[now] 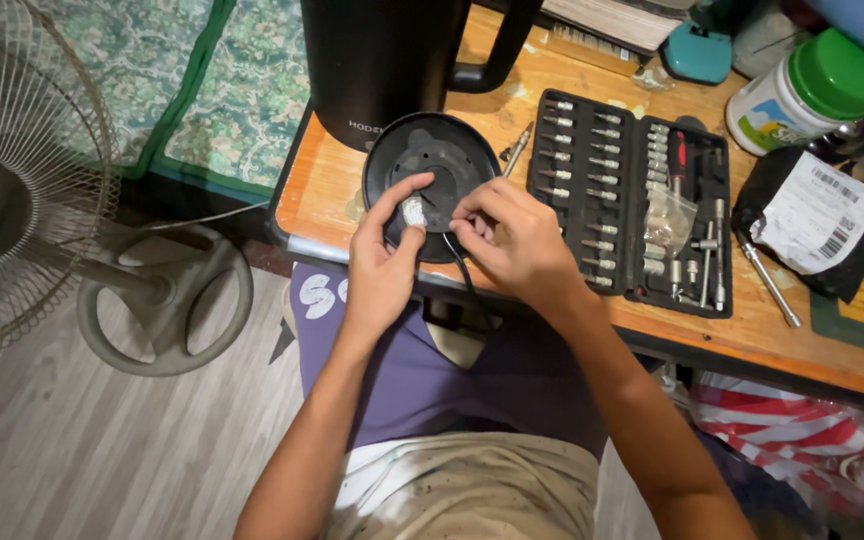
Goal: The person sits on the floor and repairs a black circular electronic device. They manipulate internal wires and components by hand, then use a screwdriver to tighten a screw on the device's base.
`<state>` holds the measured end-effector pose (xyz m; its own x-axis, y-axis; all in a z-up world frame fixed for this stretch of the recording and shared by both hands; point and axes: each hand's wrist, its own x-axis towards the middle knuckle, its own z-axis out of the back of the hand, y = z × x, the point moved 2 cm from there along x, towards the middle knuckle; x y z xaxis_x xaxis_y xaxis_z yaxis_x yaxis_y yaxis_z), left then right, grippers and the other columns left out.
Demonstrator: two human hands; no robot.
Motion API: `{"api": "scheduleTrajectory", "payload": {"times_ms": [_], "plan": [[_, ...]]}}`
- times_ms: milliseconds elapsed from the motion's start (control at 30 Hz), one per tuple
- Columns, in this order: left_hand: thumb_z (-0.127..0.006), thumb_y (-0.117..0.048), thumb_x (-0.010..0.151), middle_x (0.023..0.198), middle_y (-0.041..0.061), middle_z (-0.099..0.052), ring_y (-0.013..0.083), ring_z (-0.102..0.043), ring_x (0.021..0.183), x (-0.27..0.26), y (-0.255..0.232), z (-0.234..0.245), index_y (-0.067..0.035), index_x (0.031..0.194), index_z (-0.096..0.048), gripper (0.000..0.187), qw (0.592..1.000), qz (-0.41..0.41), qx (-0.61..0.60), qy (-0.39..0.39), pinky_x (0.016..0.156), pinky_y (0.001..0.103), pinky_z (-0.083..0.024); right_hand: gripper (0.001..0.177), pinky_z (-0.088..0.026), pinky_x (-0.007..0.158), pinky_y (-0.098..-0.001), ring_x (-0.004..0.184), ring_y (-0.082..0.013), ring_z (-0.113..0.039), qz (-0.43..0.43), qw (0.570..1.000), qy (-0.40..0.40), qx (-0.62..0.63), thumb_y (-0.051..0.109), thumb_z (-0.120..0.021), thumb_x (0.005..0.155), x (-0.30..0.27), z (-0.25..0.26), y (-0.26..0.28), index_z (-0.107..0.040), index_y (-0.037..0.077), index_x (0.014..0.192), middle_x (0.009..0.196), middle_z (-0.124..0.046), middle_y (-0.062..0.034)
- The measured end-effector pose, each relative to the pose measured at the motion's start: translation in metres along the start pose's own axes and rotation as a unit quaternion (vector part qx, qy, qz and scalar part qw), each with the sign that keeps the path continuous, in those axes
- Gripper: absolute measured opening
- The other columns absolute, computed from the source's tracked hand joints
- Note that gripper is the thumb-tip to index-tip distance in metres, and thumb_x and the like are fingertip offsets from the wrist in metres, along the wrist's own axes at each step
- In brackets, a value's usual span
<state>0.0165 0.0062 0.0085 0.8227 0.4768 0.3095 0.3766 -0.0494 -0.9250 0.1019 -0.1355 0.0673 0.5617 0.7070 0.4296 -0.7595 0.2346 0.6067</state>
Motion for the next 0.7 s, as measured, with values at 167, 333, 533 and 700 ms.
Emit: {"api": "scheduleTrajectory", "payload": {"times_ms": [167,333,533,700], "plan": [[-0.051,0.009,0.093,0.134,0.009,-0.065,0.0141,-0.059,0.122,0.000,0.001,0.000,0.001,0.135,-0.062,0.045,0.999,0.031,-0.013,-0.005,0.106,0.026,-0.046,0.012,-0.054,0.067,-0.0280,0.073,-0.0154,-0.064,-0.019,1.000,0.014,-0.001,0.006,-0.080,0.088,0.004,0.001,-0.002,-0.070,0.002,0.094,0.088,-0.064,-0.0072],[-0.051,0.009,0.093,0.133,0.008,-0.065,0.0131,-0.059,0.120,0.000,0.001,0.001,0.001,0.135,-0.063,0.044,0.999,0.035,-0.019,-0.006,0.104,0.026,-0.046,0.013,-0.056,0.075,-0.0281,0.085,-0.0171,-0.067,0.040,0.999,0.010,0.026,-0.001,-0.070,0.093,0.002,0.008,0.002,-0.068,0.000,0.106,0.101,-0.065,-0.0083],[-0.051,0.009,0.094,0.133,0.009,-0.066,0.0136,-0.059,0.121,0.000,0.002,0.001,0.001,0.135,-0.062,0.044,1.000,0.016,0.001,-0.003,0.107,0.026,-0.045,0.011,-0.053,0.067,-0.0281,0.073,-0.0169,-0.064,-0.006,1.000,0.026,-0.003,0.004,-0.076,0.089,0.004,0.001,-0.003,-0.069,0.002,0.097,0.089,-0.062,-0.0086],[-0.051,0.009,0.092,0.128,0.005,-0.064,0.0100,-0.060,0.112,-0.003,-0.001,0.006,-0.001,0.135,-0.063,0.045,0.999,0.045,-0.015,-0.003,0.098,0.023,-0.049,0.017,-0.052,0.067,-0.0288,0.075,-0.0158,-0.063,0.029,0.999,-0.014,-0.005,0.010,-0.082,0.088,0.007,0.010,0.000,-0.068,0.003,0.092,0.091,-0.061,-0.0079]]}}
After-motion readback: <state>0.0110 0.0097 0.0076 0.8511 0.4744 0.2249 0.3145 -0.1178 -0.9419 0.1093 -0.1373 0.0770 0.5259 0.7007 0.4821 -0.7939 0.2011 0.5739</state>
